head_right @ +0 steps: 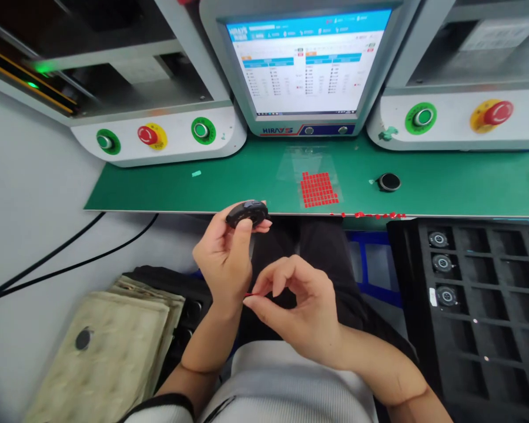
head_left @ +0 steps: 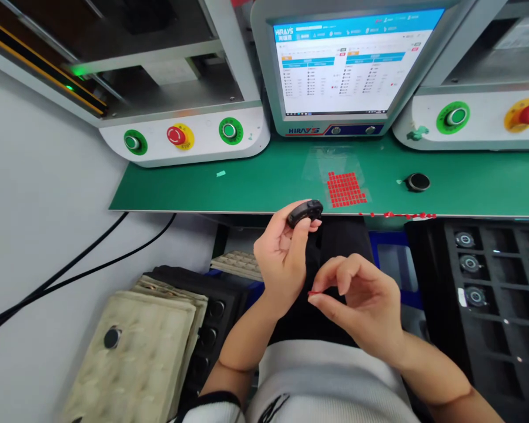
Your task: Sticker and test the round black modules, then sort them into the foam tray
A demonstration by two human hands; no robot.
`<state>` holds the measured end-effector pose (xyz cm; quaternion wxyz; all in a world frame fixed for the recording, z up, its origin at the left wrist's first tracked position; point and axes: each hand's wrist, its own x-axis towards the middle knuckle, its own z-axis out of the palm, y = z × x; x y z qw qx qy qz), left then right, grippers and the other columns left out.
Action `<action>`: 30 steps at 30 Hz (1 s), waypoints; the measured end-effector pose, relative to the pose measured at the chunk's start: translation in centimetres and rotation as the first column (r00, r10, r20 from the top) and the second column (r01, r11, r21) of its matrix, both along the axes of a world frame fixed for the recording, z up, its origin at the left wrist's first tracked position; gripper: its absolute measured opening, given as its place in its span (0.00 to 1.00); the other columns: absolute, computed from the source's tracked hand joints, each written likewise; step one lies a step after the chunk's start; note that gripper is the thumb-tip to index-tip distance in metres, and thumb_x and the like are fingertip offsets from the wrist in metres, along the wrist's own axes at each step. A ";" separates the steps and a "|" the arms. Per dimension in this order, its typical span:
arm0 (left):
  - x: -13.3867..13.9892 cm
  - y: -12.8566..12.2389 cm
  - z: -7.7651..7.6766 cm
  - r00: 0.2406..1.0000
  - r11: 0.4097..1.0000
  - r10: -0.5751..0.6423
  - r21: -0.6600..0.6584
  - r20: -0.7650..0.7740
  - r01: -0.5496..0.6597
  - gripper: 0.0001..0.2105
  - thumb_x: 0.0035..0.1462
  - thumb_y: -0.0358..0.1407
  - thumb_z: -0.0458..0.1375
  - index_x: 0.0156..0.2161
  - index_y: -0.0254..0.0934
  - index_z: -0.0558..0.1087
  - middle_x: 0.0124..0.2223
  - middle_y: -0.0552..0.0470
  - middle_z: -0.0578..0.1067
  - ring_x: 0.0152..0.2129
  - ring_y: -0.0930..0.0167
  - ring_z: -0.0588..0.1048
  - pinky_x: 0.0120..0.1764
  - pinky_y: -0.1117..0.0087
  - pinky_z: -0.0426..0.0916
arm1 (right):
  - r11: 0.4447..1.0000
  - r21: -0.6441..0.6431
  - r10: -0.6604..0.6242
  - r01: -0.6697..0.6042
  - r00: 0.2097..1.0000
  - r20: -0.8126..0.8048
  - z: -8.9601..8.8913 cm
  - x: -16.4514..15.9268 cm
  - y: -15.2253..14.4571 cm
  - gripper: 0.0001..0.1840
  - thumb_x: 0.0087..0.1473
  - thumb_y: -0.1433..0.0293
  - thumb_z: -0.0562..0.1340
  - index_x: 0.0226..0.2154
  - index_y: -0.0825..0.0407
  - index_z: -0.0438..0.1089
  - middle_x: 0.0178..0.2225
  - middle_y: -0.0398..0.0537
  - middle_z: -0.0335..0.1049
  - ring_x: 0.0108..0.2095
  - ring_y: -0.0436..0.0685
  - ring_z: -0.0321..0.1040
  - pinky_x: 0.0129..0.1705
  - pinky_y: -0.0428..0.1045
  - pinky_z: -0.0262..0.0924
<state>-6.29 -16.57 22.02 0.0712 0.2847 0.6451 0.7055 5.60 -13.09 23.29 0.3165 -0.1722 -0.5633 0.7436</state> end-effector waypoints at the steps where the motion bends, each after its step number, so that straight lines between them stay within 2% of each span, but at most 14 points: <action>1: 0.0 0.0 0.1 0.999 1.000 0.008 -0.006 -0.048 -0.009 0.08 0.64 0.34 0.58 0.45 0.37 0.77 0.39 0.53 0.81 0.30 0.77 0.81 0.36 0.79 0.76 | 0.996 -0.082 0.026 -0.025 1.000 0.013 -0.1 -0.2 -0.2 0.19 0.45 0.82 0.71 0.25 0.50 0.60 0.27 0.38 0.73 0.29 0.46 0.71 0.34 0.41 0.69; 4: 0.2 0.0 0.1 0.986 1.000 0.016 -0.019 -0.164 -0.019 0.09 0.64 0.32 0.57 0.47 0.40 0.76 0.42 0.54 0.81 0.33 0.77 0.81 0.39 0.79 0.76 | 0.969 -0.239 0.066 -0.057 0.997 0.029 -0.2 -0.6 -0.2 0.20 0.41 0.81 0.74 0.24 0.50 0.63 0.26 0.37 0.73 0.29 0.45 0.72 0.35 0.39 0.69; 7: 0.4 -0.2 0.0 0.974 0.998 0.002 -0.056 -0.228 -0.015 0.09 0.64 0.33 0.58 0.48 0.42 0.76 0.44 0.55 0.81 0.36 0.75 0.81 0.41 0.77 0.75 | 0.945 -0.319 0.085 -0.064 0.995 0.052 -0.3 -0.7 0.2 0.20 0.38 0.80 0.75 0.23 0.51 0.64 0.26 0.37 0.74 0.28 0.44 0.72 0.35 0.39 0.69; 12: 0.6 -0.2 0.0 0.974 0.998 -0.011 -0.064 -0.225 -0.003 0.09 0.64 0.33 0.58 0.47 0.42 0.76 0.43 0.56 0.81 0.34 0.77 0.81 0.40 0.78 0.75 | 0.904 -0.421 0.129 -0.069 0.985 0.117 -0.9 -1.2 0.9 0.24 0.32 0.75 0.79 0.23 0.51 0.63 0.23 0.36 0.70 0.23 0.45 0.67 0.27 0.40 0.66; 15: 0.7 0.1 0.0 0.991 0.997 -0.043 -0.070 -0.124 0.035 0.09 0.64 0.36 0.57 0.47 0.38 0.76 0.40 0.53 0.81 0.31 0.75 0.81 0.37 0.78 0.76 | 0.926 -0.367 0.144 -0.086 0.981 0.133 -1.6 -0.9 1.5 0.23 0.34 0.71 0.79 0.24 0.50 0.63 0.22 0.35 0.64 0.20 0.45 0.62 0.21 0.41 0.64; 16: 0.6 0.2 0.0 0.996 0.994 -0.071 -0.084 -0.063 0.065 0.09 0.64 0.37 0.58 0.46 0.37 0.76 0.38 0.52 0.81 0.30 0.75 0.81 0.36 0.77 0.77 | 0.951 -0.303 0.107 -0.066 0.987 0.120 -1.9 -0.7 1.8 0.21 0.39 0.69 0.77 0.25 0.50 0.64 0.22 0.35 0.63 0.20 0.45 0.62 0.21 0.42 0.64; 18: 0.6 0.4 -0.1 0.982 0.979 -0.161 -0.112 0.100 0.172 0.11 0.61 0.39 0.60 0.44 0.35 0.77 0.35 0.51 0.81 0.26 0.74 0.80 0.31 0.77 0.77 | 0.990 -0.102 -0.083 0.093 0.992 0.093 -2.5 0.0 2.7 0.13 0.48 0.69 0.72 0.28 0.51 0.67 0.27 0.39 0.65 0.25 0.47 0.66 0.27 0.44 0.68; 20: 0.6 0.6 -0.2 0.931 0.947 -0.263 -0.115 0.253 0.299 0.12 0.59 0.40 0.62 0.42 0.33 0.77 0.33 0.51 0.80 0.22 0.73 0.79 0.27 0.77 0.76 | 0.950 0.115 -0.300 0.289 0.950 0.084 -3.1 0.8 3.9 0.10 0.52 0.71 0.70 0.37 0.50 0.71 0.36 0.43 0.70 0.34 0.49 0.72 0.37 0.46 0.72; 21: 0.7 0.6 -0.3 0.897 0.924 -0.313 -0.118 0.311 0.363 0.12 0.57 0.39 0.63 0.41 0.32 0.77 0.32 0.51 0.79 0.21 0.73 0.79 0.26 0.77 0.76 | 0.924 0.190 -0.353 0.331 0.931 0.093 -3.2 1.2 4.4 0.14 0.52 0.72 0.69 0.42 0.49 0.71 0.40 0.45 0.72 0.38 0.50 0.73 0.42 0.47 0.72; 23: 1.1 0.7 -0.6 0.820 0.862 -0.404 -0.131 0.406 0.489 0.12 0.55 0.38 0.64 0.42 0.32 0.77 0.30 0.53 0.78 0.19 0.73 0.78 0.24 0.77 0.76 | 0.924 0.248 -0.330 0.290 0.934 0.137 -3.5 2.4 5.3 0.21 0.52 0.73 0.69 0.48 0.48 0.70 0.43 0.47 0.74 0.42 0.51 0.74 0.45 0.47 0.72; 25: 1.8 0.8 -1.2 0.753 0.805 -0.448 -0.149 0.481 0.575 0.13 0.54 0.37 0.66 0.43 0.34 0.74 0.28 0.55 0.77 0.18 0.73 0.78 0.22 0.77 0.74 | 0.961 0.201 -0.228 0.189 0.955 0.190 -3.6 3.6 5.8 0.18 0.53 0.71 0.68 0.47 0.49 0.72 0.39 0.46 0.76 0.37 0.50 0.75 0.42 0.46 0.73; 27: 2.7 1.3 -2.1 0.706 0.758 -0.472 -0.166 0.529 0.631 0.14 0.52 0.37 0.67 0.41 0.36 0.69 0.27 0.57 0.77 0.16 0.73 0.77 0.20 0.77 0.73 | 0.989 0.077 -0.142 0.127 0.964 0.223 -4.1 4.9 6.3 0.16 0.52 0.68 0.69 0.45 0.51 0.74 0.35 0.45 0.76 0.33 0.48 0.74 0.37 0.44 0.72; 29: 3.6 2.1 -3.2 0.660 0.694 -0.513 -0.187 0.550 0.695 0.15 0.52 0.37 0.68 0.39 0.36 0.66 0.28 0.57 0.77 0.16 0.73 0.77 0.20 0.77 0.73 | 0.992 -0.058 -0.098 0.115 0.965 0.244 -4.9 6.4 6.9 0.18 0.48 0.64 0.70 0.43 0.52 0.76 0.33 0.44 0.75 0.30 0.48 0.73 0.34 0.44 0.71; 30: 4.1 2.6 -3.8 0.628 0.644 -0.548 -0.201 0.553 0.739 0.16 0.52 0.37 0.67 0.39 0.37 0.66 0.29 0.56 0.78 0.18 0.72 0.78 0.22 0.76 0.74 | 0.984 -0.095 -0.123 0.154 0.955 0.269 -5.4 7.4 7.4 0.20 0.45 0.62 0.72 0.42 0.52 0.78 0.31 0.44 0.75 0.29 0.49 0.72 0.33 0.45 0.71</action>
